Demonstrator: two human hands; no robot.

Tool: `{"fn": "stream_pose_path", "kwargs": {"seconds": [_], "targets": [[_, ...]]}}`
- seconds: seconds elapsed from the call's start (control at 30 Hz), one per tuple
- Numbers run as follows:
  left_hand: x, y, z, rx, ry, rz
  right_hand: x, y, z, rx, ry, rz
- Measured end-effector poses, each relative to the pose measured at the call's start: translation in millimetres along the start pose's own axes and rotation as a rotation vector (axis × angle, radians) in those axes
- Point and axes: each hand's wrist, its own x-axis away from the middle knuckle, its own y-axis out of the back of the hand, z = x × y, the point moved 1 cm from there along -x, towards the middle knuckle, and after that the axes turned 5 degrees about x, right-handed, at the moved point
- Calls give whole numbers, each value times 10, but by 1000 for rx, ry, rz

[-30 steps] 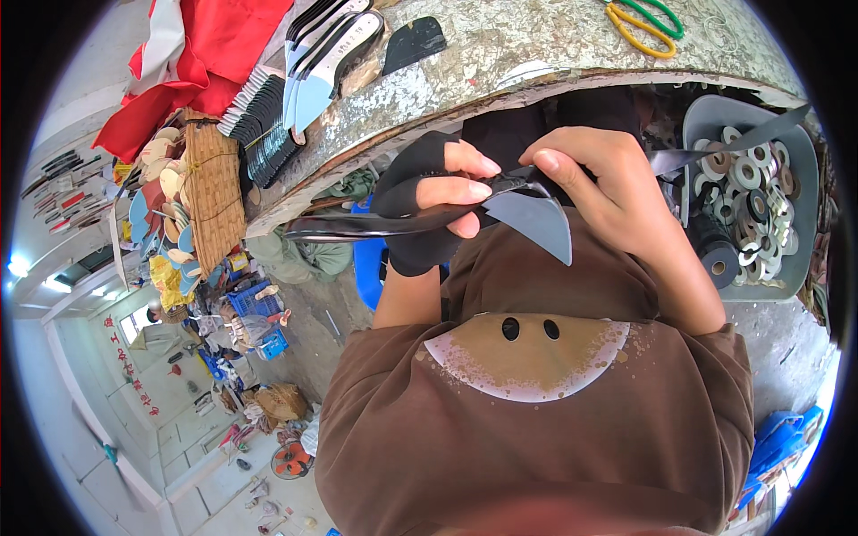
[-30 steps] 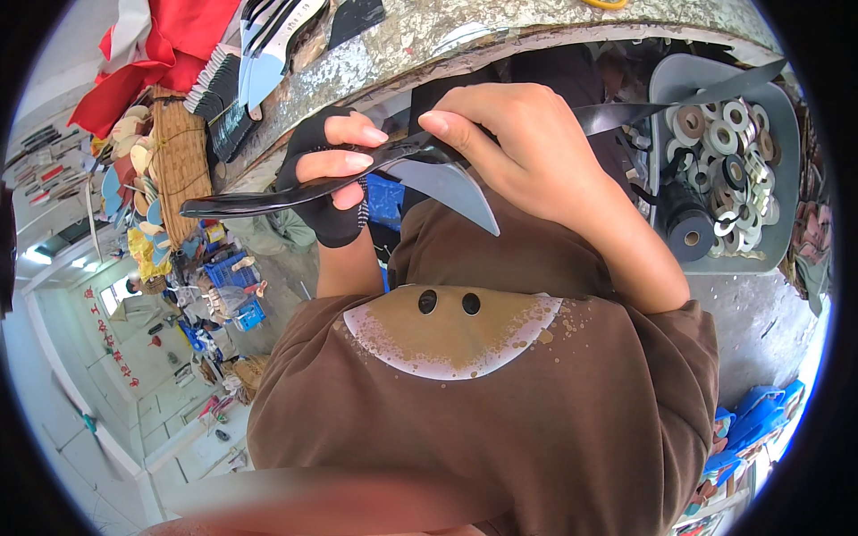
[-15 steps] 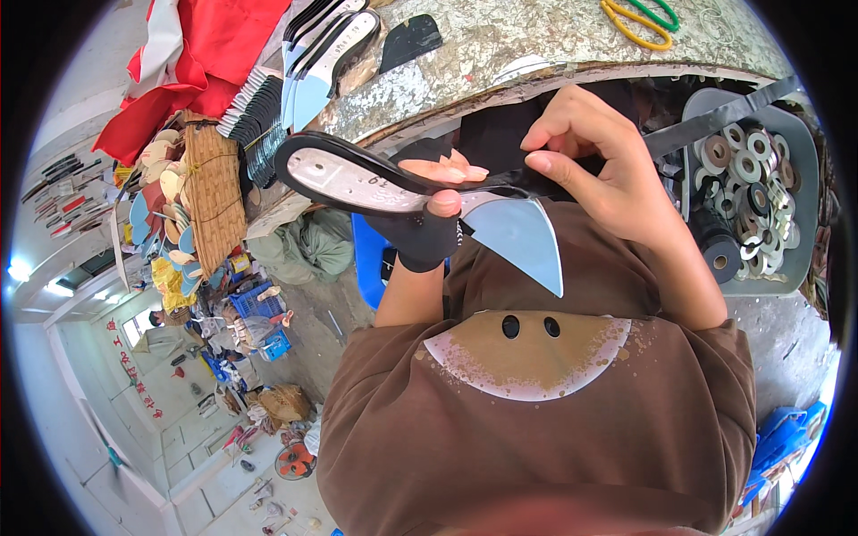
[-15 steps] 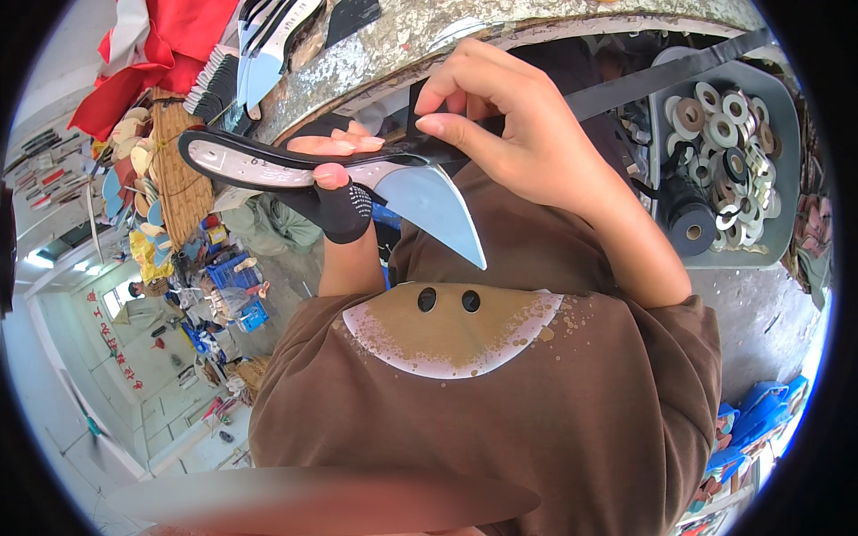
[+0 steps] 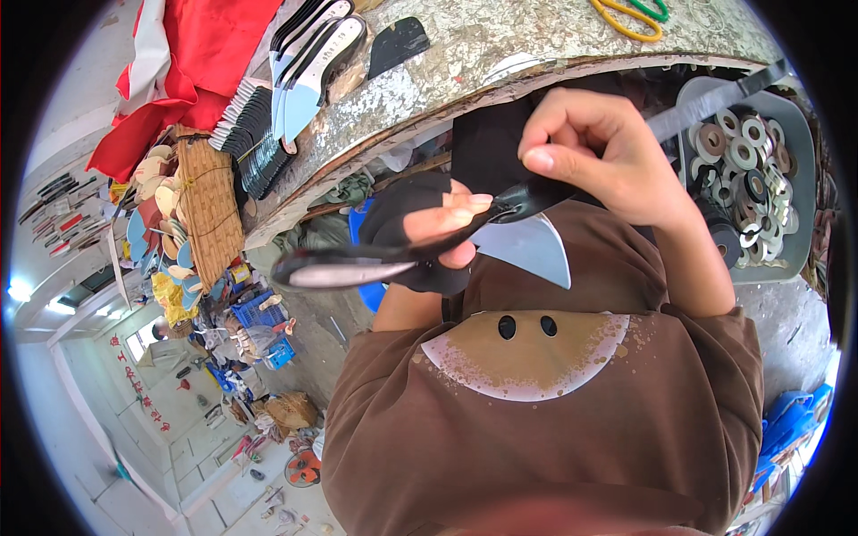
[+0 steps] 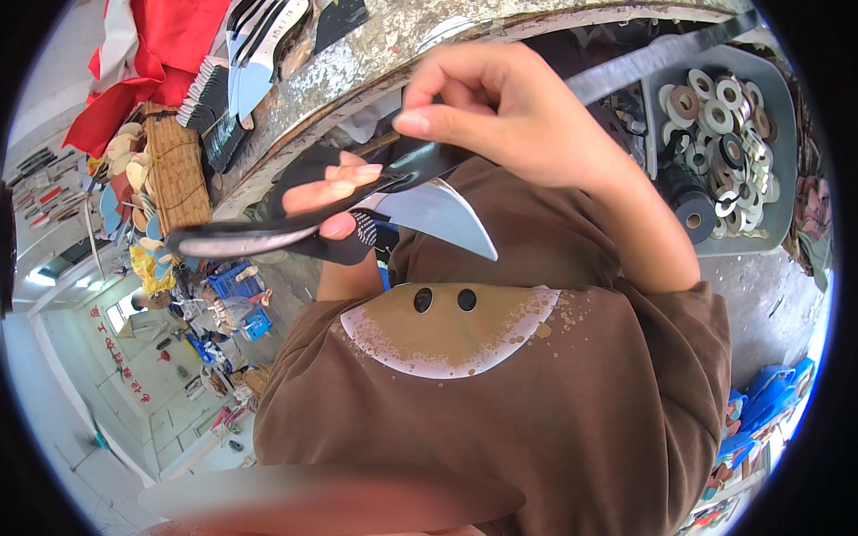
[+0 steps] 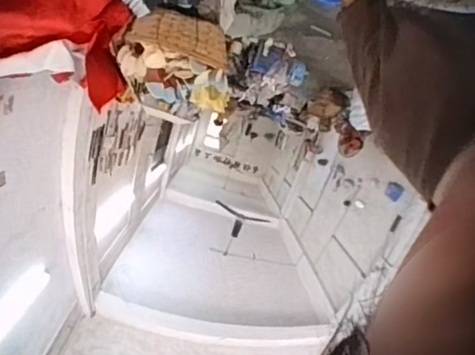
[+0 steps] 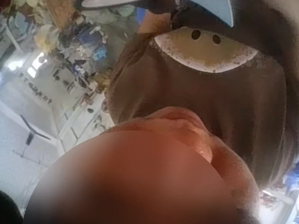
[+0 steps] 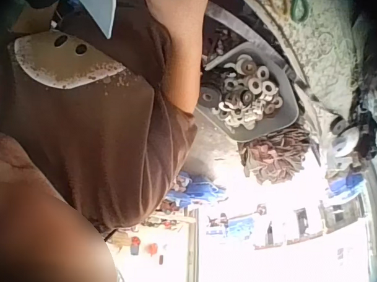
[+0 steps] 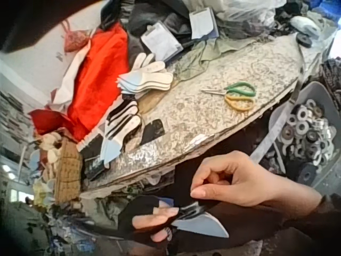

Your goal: The recorder is applying a narrow adhesive tape along the edges of shoe insole components and trimming the tape with scissors.

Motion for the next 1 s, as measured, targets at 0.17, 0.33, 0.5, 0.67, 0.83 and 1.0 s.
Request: {"fn": "stream_pose_path", "kwargs": {"seconds": [0.17, 0.33, 0.5, 0.67, 0.83, 1.0], "targets": [[-23, -40, -107, -111, -88, -219, 314, -150, -139, 45, -71, -24], [-160, -6, -190, -238, -162, -138, 369, -255, -30, 343, 138, -114], [-161, 45, -77, -253, -304, 83, 329, -227, -10, 537, 227, -96], [-180, -89, -82, -328, -280, 150, 260, -180, -21, 672, 329, -78], [-172, -55, -54, -361, -183, 201, 246, -213, -65, 786, 518, -153], [-153, 17, -15, -301, -182, 299, 261, -238, -99, 800, 508, -173]]}}
